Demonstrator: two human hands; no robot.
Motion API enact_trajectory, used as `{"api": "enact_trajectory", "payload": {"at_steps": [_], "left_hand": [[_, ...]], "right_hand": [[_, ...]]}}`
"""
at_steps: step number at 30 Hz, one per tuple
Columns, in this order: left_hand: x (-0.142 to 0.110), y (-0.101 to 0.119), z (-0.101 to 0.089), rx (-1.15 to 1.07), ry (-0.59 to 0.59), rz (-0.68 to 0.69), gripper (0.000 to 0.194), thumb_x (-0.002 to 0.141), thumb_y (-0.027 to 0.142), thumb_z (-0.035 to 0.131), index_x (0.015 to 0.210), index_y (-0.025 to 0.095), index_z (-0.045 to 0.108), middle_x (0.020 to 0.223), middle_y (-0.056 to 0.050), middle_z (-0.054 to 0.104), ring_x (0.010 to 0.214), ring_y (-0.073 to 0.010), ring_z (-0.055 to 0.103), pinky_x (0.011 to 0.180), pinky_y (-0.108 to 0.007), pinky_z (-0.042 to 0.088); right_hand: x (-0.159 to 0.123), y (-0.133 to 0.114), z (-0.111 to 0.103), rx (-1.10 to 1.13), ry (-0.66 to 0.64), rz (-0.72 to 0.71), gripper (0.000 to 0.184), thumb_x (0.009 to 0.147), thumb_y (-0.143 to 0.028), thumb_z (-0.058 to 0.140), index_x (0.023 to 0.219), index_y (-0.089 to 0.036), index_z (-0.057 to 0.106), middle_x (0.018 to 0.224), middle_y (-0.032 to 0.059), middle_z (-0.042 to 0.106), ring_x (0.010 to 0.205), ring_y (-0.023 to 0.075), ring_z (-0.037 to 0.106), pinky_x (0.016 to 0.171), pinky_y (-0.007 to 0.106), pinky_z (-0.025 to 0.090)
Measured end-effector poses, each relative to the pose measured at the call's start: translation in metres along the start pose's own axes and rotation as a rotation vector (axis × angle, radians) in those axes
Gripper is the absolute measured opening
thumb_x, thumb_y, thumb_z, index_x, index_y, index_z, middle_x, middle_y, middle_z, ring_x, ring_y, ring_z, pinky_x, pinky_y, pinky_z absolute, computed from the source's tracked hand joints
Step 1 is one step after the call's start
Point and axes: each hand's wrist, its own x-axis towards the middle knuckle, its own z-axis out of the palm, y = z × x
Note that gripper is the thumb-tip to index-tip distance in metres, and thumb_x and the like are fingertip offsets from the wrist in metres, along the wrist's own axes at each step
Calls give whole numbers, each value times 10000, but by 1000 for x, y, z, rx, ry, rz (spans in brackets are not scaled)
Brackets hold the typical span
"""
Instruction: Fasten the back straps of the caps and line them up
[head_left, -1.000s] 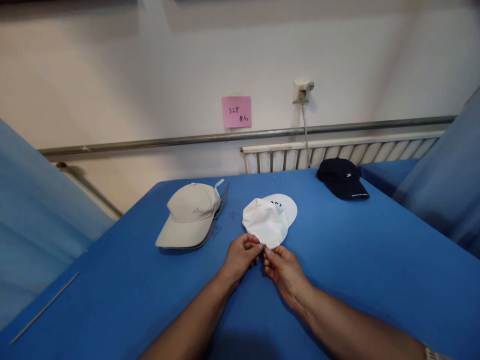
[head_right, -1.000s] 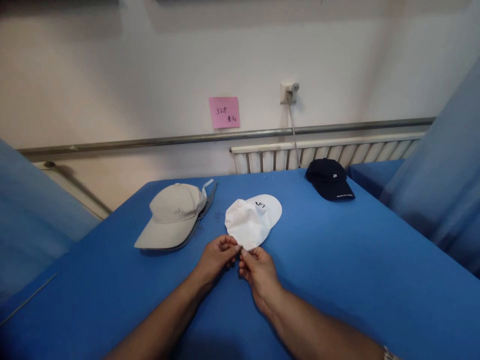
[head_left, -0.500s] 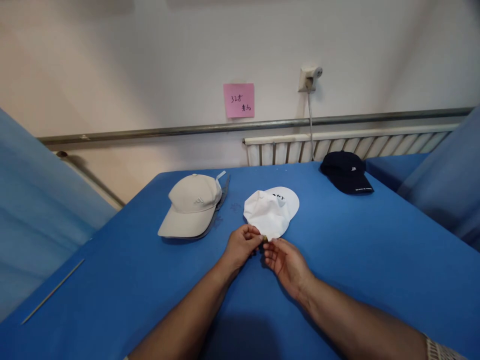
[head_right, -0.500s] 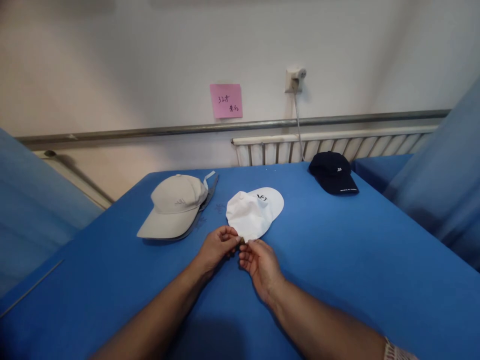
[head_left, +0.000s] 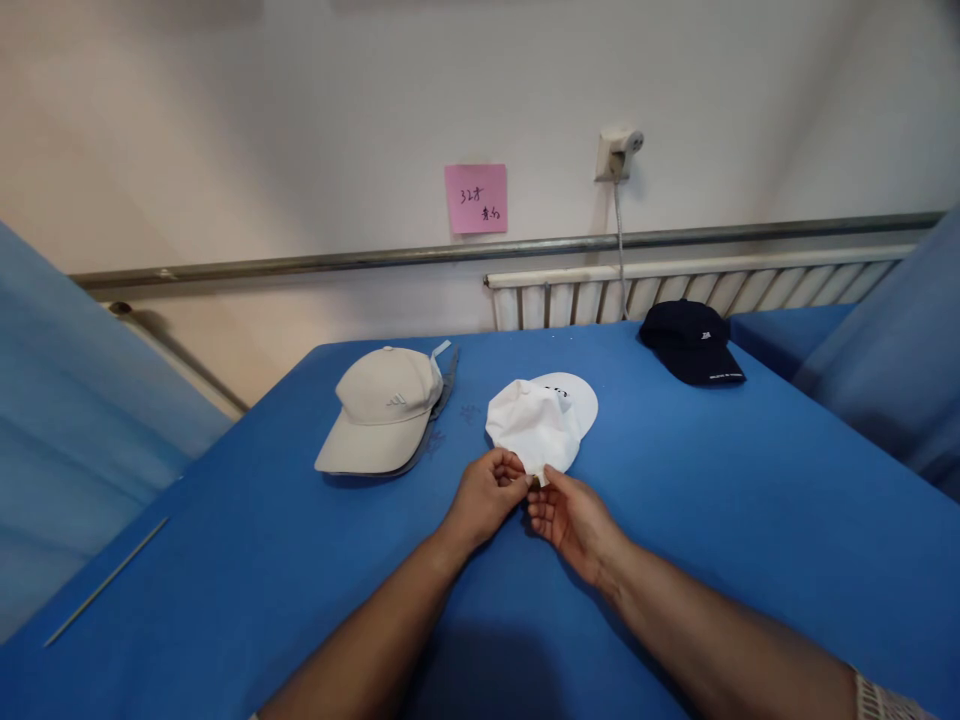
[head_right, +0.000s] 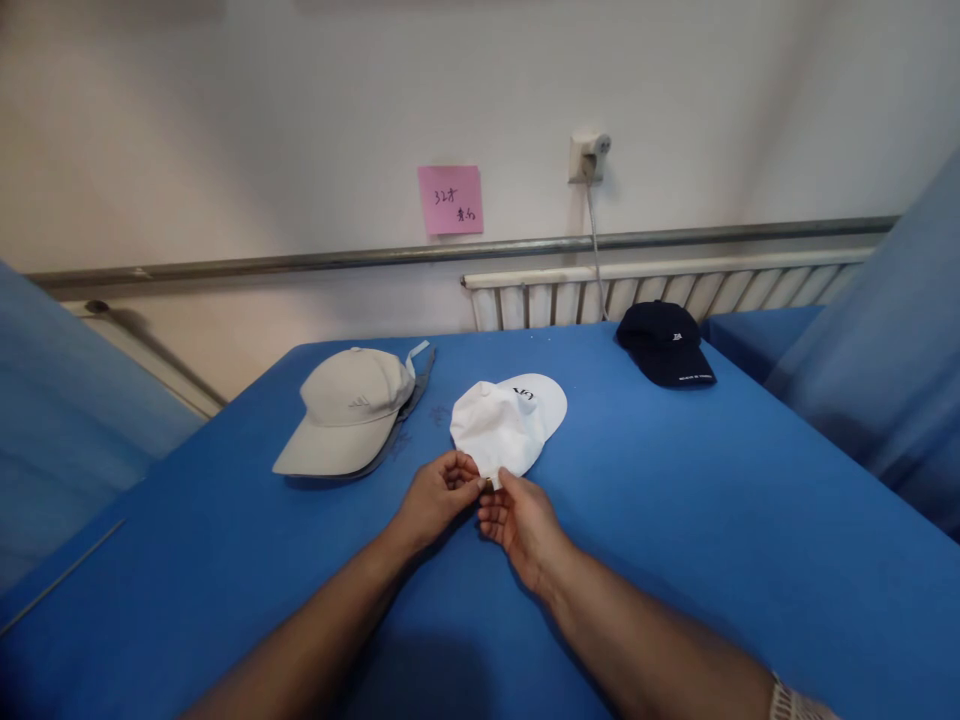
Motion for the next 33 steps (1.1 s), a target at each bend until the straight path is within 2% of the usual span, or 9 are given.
{"api": "enact_trajectory", "payload": {"at_steps": [6,13,21,26,33], "left_hand": [[1,-2,1,-2,23,0,191,649,230,724,762,156,589,686,-6,640,630,-131,597,607,-235,464],[1,-4,0,-12,-4,18,218,645,262,748,764,162,594,712,-9,643,651,-133,597,627,-239,465],[2,-2,-1,9,-32,20,193,673,232,724,773,156,578,722,-8,631,662,-127,588,637,-236,464],[3,-4,-2,16,-48,16,186,680,236,714,781,159,577,734,-11,637,667,-130,589,638,-242,464],[4,-4,-1,1,-42,15,198,670,246,722,770,160,574,708,8,608,653,-117,575,619,-223,452]], "right_hand": [[-2,1,2,4,3,-42,228,846,-342,645,789,-121,639,613,35,623,524,123,586,517,235,479],[-3,-7,6,7,21,55,356,878,-458,583,787,-117,629,581,39,611,486,121,571,477,223,446],[0,-8,6,13,33,107,332,923,-326,480,721,-100,615,555,40,600,457,114,555,472,224,436],[-1,-7,5,3,26,86,319,909,-287,460,706,-106,626,551,56,607,478,132,557,502,257,461],[-5,-7,6,1,29,56,315,913,-277,481,705,-96,633,578,47,608,484,120,563,509,245,456]]}}
